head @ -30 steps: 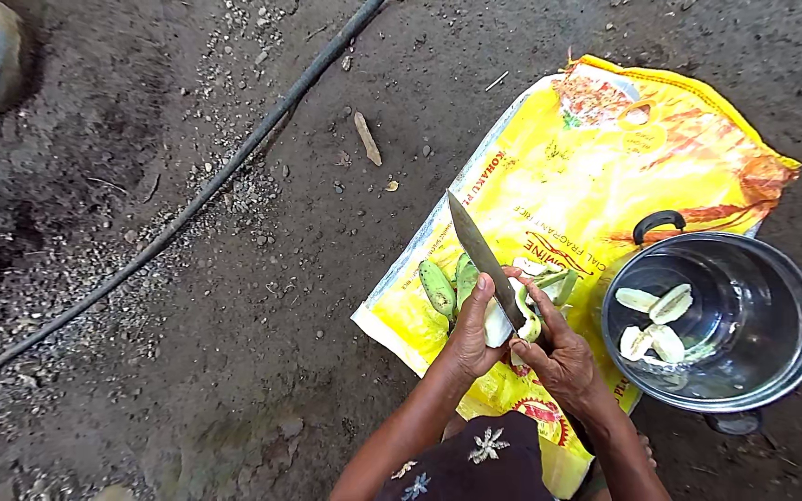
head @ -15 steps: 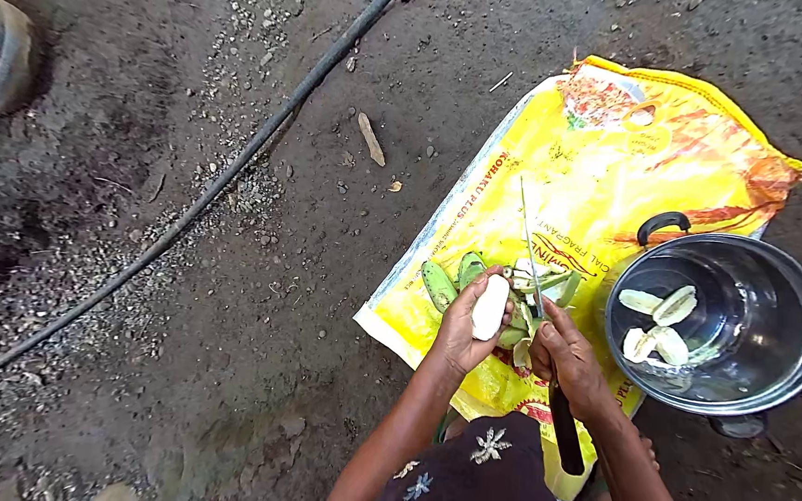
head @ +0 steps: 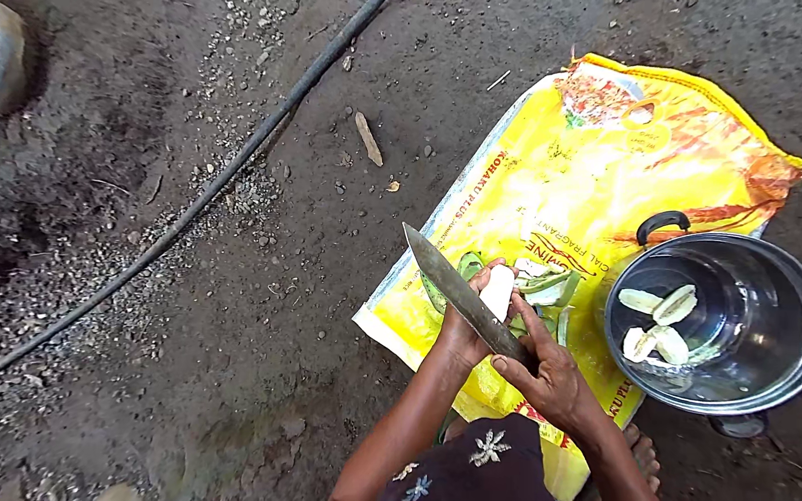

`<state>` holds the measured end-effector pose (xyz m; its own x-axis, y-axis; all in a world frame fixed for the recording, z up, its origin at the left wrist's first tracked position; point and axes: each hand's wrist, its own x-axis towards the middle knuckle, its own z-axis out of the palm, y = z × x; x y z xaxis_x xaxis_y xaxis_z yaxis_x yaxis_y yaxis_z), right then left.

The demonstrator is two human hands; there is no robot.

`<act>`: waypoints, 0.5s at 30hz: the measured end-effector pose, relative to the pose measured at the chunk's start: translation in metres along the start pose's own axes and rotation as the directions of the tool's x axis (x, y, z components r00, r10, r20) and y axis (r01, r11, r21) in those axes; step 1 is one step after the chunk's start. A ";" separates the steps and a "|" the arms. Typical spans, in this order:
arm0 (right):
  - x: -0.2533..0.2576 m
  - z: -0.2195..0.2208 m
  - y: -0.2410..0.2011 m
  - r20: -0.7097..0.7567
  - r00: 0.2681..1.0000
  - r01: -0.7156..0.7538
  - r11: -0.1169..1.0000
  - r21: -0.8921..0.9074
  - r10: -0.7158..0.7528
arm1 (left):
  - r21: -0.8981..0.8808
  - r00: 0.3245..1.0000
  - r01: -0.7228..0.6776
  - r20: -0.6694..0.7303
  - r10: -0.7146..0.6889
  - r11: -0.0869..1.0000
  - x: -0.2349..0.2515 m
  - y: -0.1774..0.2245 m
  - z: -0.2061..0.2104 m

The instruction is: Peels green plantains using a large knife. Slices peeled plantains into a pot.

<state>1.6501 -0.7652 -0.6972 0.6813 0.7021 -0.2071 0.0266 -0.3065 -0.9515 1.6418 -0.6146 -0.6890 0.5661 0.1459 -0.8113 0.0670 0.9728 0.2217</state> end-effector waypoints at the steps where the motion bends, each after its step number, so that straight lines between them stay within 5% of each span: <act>1: 0.000 0.000 0.000 0.005 1.000 -0.004 1.000 0.003 0.004 | 0.004 1.000 -0.009 0.011 0.009 1.000 0.000 -0.001 -0.001; 15: 0.006 -0.016 0.003 -0.014 0.997 -0.075 0.997 -0.002 0.075 | 0.047 0.995 -0.022 0.096 0.017 0.999 -0.009 -0.008 -0.003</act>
<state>1.6665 -0.7722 -0.6973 0.6918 0.6678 -0.2747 -0.0229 -0.3599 -0.9327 1.6341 -0.6235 -0.6854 0.6436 0.1446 -0.7516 0.0928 0.9600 0.2642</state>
